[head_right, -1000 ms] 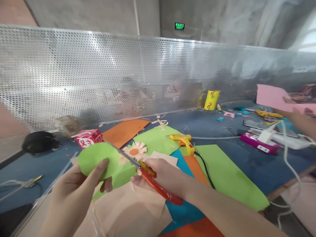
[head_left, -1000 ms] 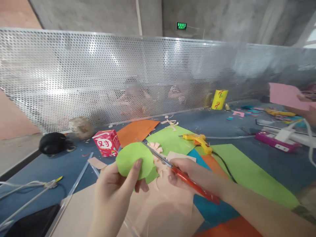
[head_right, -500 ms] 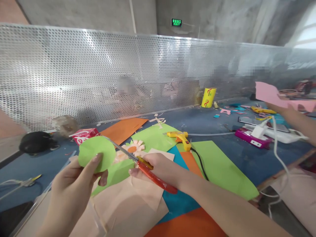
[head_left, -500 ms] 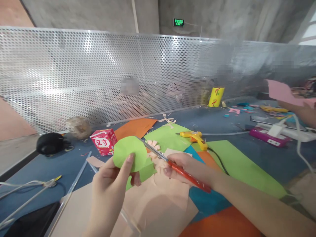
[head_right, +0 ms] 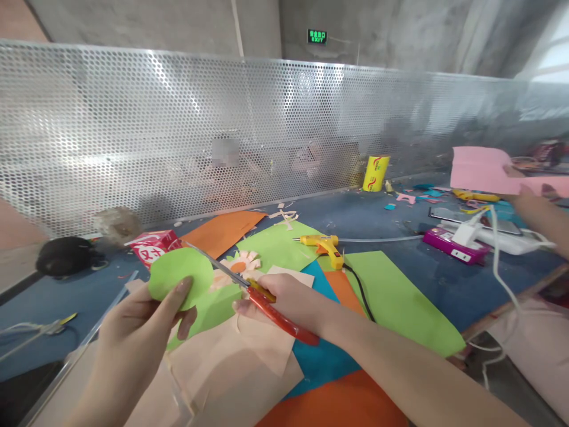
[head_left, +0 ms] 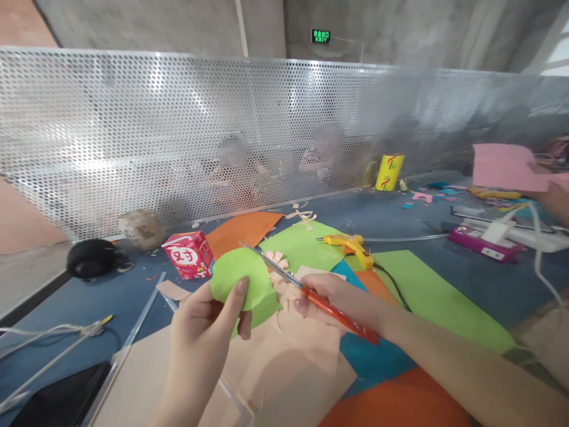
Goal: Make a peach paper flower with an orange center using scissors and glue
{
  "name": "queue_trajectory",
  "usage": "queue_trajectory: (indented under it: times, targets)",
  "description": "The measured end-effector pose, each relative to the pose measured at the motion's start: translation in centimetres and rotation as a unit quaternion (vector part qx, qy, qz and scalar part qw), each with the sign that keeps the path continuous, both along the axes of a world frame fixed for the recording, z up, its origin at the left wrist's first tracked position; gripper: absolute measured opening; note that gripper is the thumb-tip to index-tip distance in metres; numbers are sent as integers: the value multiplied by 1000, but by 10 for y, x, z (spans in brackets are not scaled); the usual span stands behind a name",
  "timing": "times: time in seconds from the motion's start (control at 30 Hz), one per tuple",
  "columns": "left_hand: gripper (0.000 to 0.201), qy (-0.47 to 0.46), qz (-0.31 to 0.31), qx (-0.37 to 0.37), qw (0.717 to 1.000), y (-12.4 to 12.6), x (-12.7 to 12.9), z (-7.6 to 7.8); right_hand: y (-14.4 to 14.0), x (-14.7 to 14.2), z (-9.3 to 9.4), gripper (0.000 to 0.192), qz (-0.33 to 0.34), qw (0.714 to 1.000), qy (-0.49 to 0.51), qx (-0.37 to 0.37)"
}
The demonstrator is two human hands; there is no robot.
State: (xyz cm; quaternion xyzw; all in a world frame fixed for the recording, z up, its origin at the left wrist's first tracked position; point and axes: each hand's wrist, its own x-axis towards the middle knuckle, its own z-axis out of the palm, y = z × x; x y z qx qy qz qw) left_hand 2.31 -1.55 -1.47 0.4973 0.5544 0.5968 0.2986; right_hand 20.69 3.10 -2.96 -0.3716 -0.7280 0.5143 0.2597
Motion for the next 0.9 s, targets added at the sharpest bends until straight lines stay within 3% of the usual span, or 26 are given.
queue_trajectory:
  times: [0.23, 0.5, 0.67, 0.9]
  targets:
    - [28, -49, 7, 17, 999, 4, -5, -3, 1, 1, -2, 34, 12, 1000, -7, -2]
    - [25, 3, -12, -4, 1000, 1, -2, -1, -2, 2, 3, 29, 2, 1000, -2, 17]
    - [25, -17, 5, -26, 1000, 2, -3, 0, -2, 2, 4, 31, -6, 1000, -10, 21]
    - [26, -57, 45, 20, 997, 1, 2, 5, -1, 2, 5, 37, 10, 999, -41, 26]
